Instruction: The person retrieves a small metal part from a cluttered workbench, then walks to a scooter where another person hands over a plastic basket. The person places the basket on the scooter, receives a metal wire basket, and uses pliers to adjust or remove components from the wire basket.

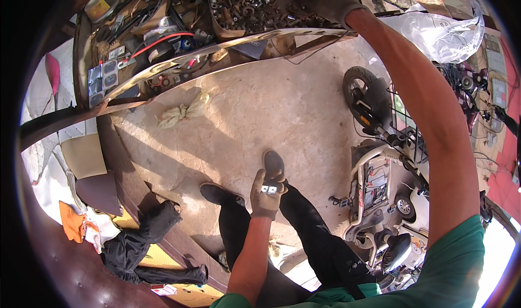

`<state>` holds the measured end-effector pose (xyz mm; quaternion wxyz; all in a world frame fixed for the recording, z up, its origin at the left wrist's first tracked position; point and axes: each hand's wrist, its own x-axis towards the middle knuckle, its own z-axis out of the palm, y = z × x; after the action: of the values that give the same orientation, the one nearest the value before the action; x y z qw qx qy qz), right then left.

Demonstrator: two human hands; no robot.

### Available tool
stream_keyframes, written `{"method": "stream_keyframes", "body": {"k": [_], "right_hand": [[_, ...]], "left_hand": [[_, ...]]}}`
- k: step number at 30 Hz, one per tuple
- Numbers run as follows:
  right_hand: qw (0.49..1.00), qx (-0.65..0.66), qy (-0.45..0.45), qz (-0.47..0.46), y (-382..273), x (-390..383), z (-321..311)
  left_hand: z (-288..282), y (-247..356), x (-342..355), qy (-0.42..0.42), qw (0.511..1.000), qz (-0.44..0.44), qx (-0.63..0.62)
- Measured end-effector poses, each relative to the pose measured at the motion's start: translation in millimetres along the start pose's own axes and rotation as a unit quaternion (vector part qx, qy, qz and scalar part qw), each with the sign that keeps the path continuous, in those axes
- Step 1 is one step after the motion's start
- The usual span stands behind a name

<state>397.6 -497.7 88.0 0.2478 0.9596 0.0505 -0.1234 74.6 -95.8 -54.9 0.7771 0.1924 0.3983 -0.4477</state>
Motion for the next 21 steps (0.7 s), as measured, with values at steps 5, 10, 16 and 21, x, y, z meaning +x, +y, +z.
{"method": "stream_keyframes", "body": {"k": [5, 10, 16, 21], "right_hand": [[0.996, -0.016, -0.003, 0.09, -7, 0, 7], [0.982, 0.068, -0.025, 0.176, -10, 3, 5], [0.995, -0.075, 0.037, 0.064, -6, 2, 13], [0.993, -0.07, -0.072, 0.061, 0, 12, 6]], "left_hand": [[-3, 1, -2, -0.009, 1.0, -0.003, -0.004], [-3, 2, -4, -0.001, 1.0, 0.005, -0.01], [-1, 2, -5, 0.007, 1.0, 0.005, -0.006], [-1, 3, -7, 0.008, 1.0, 0.002, -0.007]]}}
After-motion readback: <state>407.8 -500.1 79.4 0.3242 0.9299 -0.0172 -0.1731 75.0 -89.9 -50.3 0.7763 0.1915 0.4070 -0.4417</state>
